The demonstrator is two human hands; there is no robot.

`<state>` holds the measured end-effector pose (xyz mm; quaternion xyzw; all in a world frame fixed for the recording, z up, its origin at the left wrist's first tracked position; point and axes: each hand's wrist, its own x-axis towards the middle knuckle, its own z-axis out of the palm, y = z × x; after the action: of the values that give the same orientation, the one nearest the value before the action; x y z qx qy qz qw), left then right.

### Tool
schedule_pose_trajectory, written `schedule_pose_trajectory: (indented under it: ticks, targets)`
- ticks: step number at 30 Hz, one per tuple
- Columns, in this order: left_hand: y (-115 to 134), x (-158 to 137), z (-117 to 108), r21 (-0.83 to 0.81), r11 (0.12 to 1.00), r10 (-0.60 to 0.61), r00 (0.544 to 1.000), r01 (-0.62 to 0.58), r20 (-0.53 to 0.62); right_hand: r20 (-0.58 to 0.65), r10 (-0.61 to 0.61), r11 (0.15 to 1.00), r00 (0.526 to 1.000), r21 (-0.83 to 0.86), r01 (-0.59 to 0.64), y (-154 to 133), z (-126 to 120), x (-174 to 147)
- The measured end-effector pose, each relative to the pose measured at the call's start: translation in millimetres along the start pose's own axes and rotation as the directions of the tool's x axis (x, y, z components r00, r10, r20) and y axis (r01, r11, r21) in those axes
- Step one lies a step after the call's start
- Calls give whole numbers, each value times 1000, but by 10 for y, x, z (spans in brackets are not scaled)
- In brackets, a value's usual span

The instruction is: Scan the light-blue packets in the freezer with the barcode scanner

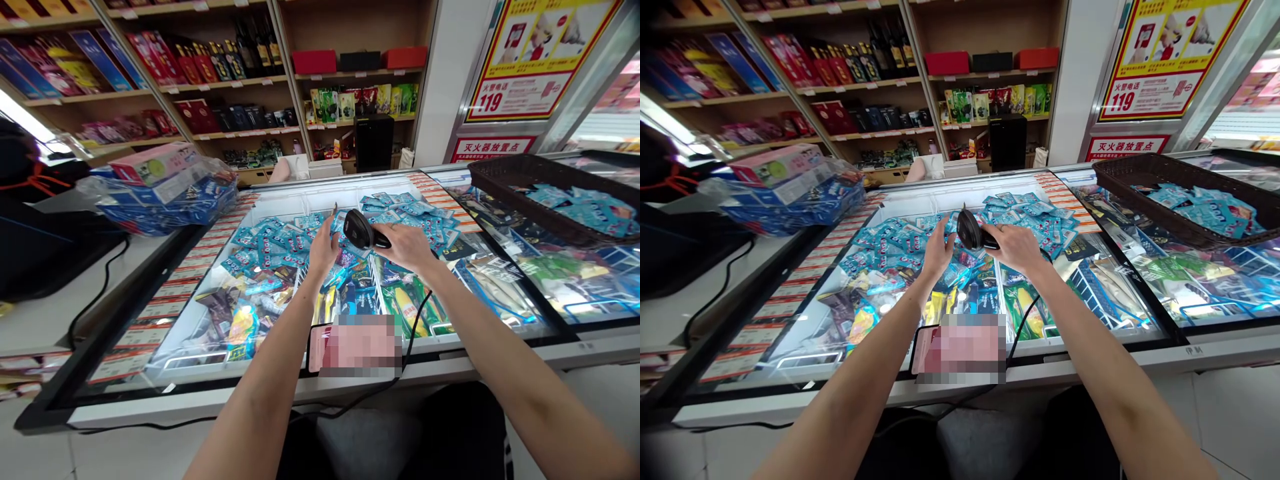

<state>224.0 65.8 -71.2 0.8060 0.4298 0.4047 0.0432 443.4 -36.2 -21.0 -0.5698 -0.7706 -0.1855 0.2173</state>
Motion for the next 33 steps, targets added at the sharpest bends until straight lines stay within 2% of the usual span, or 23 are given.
schedule_pose_trajectory:
  ticks: [5, 8, 19, 33]
  targets:
    - [-23, 14, 8, -43, 999, 12, 1000, -12, -4, 18, 16, 1000, 1000, 2, -16, 110, 205, -155]
    - [-27, 18, 8, -41, 999, -10, 1000, 10, 1, 7, 20, 1000, 1000, 19, -20, 152, 249, -213]
    - [-3, 8, 17, 3, 1000, 23, 1000, -23, 7, -80, -21, 998, 997, 61, 26, 4, 166, -196]
    - [-10, 22, 29, 26, 998, -55, 998, 55, 25, -39, -17, 998, 999, 55, 19, 36, 165, -213]
